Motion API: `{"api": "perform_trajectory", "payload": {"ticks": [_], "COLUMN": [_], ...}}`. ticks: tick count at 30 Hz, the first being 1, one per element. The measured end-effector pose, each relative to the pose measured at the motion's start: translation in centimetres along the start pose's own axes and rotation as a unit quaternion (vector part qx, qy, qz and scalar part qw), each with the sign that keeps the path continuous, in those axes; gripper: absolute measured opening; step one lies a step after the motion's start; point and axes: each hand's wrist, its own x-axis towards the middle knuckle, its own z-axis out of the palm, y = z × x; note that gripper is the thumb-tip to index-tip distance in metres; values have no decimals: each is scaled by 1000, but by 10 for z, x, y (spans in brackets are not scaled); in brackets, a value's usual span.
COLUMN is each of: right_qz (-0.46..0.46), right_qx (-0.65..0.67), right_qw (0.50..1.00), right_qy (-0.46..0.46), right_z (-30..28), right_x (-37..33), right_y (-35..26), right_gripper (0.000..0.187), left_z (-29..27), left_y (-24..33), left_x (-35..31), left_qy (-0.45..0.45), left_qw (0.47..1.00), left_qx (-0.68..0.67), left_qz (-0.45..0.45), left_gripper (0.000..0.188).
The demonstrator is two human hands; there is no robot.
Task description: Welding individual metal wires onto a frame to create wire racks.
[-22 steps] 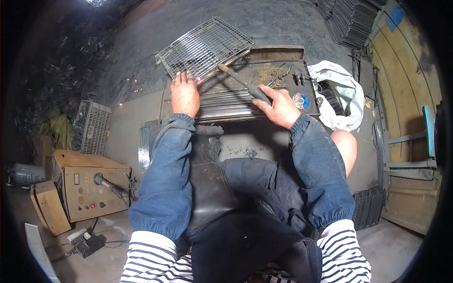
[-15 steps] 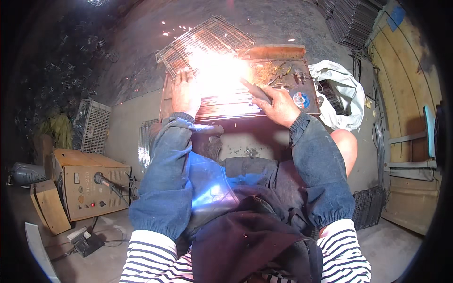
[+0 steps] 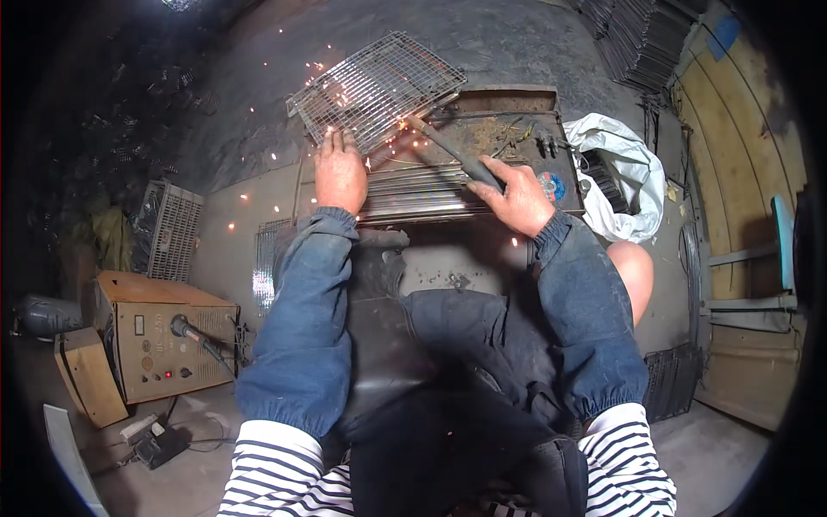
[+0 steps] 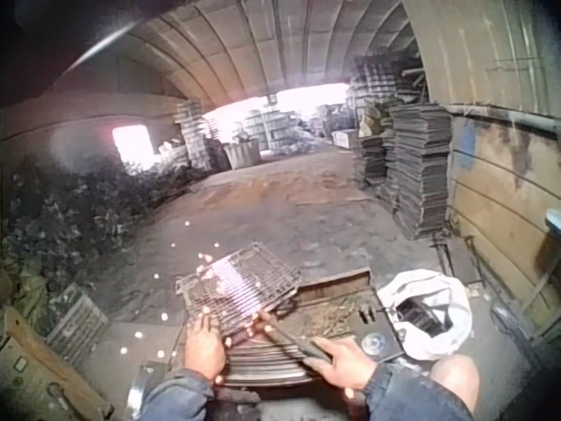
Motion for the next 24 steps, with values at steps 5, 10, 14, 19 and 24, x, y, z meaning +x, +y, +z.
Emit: {"api": "perform_trajectory", "payload": {"ticks": [5,10,14,19,24], "right_qz": [29,60,51,11,23], "right_qx": [-15,-48,-23,-8,-19], "right_qw": [999,996,997,999,999], "right_qy": [-32,-53,-52,-39,-35], "right_z": [2,3,7,6,4], "right_x": [0,-1,0,2,3], "right_y": [-3,0,3,4,-1], "right_gripper": [49,52,50,42,48], "left_z": [1,-4,1,1,-11], "left_y": [-1,5,-1,0,8], "left_x": [-2,-2,-3,-1,0], "left_qy": [-8,-10,3,0,29], "left_qw": [1000,1000,1000,1000,1000], "left_qx": [5,-9,4,-6,-1], "left_qz": [-14,-16,-7,1,10], "left_gripper": [52,51,50,46,49]}}
